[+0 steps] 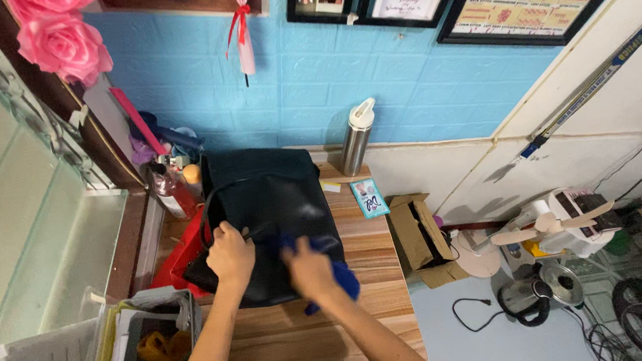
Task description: The person wipes the exterior and interior of a black handbag with a blue cloth. They open the bag, wipe the inside, then close it and continue wiping the outside surfaces and handles.
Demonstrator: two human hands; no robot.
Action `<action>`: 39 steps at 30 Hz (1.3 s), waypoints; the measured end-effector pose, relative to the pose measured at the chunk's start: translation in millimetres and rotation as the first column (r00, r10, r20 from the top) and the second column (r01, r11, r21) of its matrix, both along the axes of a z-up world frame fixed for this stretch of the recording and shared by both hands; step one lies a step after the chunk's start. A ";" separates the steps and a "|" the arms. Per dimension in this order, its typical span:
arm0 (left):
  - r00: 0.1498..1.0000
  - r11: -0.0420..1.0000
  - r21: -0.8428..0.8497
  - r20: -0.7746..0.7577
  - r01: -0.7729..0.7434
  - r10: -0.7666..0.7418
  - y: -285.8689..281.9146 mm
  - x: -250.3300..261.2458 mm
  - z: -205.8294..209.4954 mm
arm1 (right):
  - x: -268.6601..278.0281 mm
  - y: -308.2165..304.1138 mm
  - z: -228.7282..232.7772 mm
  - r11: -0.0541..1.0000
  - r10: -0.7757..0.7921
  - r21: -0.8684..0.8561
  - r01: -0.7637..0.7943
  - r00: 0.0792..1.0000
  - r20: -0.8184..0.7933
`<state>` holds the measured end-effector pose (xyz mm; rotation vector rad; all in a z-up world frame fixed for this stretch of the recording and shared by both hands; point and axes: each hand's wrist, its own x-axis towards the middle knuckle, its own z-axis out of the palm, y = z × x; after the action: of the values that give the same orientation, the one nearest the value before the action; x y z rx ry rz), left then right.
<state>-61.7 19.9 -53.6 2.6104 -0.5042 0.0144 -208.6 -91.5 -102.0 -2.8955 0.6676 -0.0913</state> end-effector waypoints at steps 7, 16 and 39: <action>0.955 0.993 0.088 0.291 -0.079 0.050 -0.3 0.9 -50.8 | -1.2 -63.9 -20.4 0.956 -0.254 -0.163 0.243 0.966 -0.051; 0.805 0.813 0.375 0.231 0.445 -0.547 -41.8 -45.8 -42.3 | -18.4 -60.7 -53.1 0.953 0.156 -0.249 -0.170 0.985 -0.075; 0.828 0.706 0.490 -0.061 0.512 -0.558 -47.9 -38.8 -44.0 | -12.5 -24.5 -22.8 0.991 -0.120 0.028 0.130 0.968 -0.220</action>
<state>-100.5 -28.1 -97.6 2.8298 -1.4651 -0.2132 -221.1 -116.0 -124.8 -2.8455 0.8775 0.2263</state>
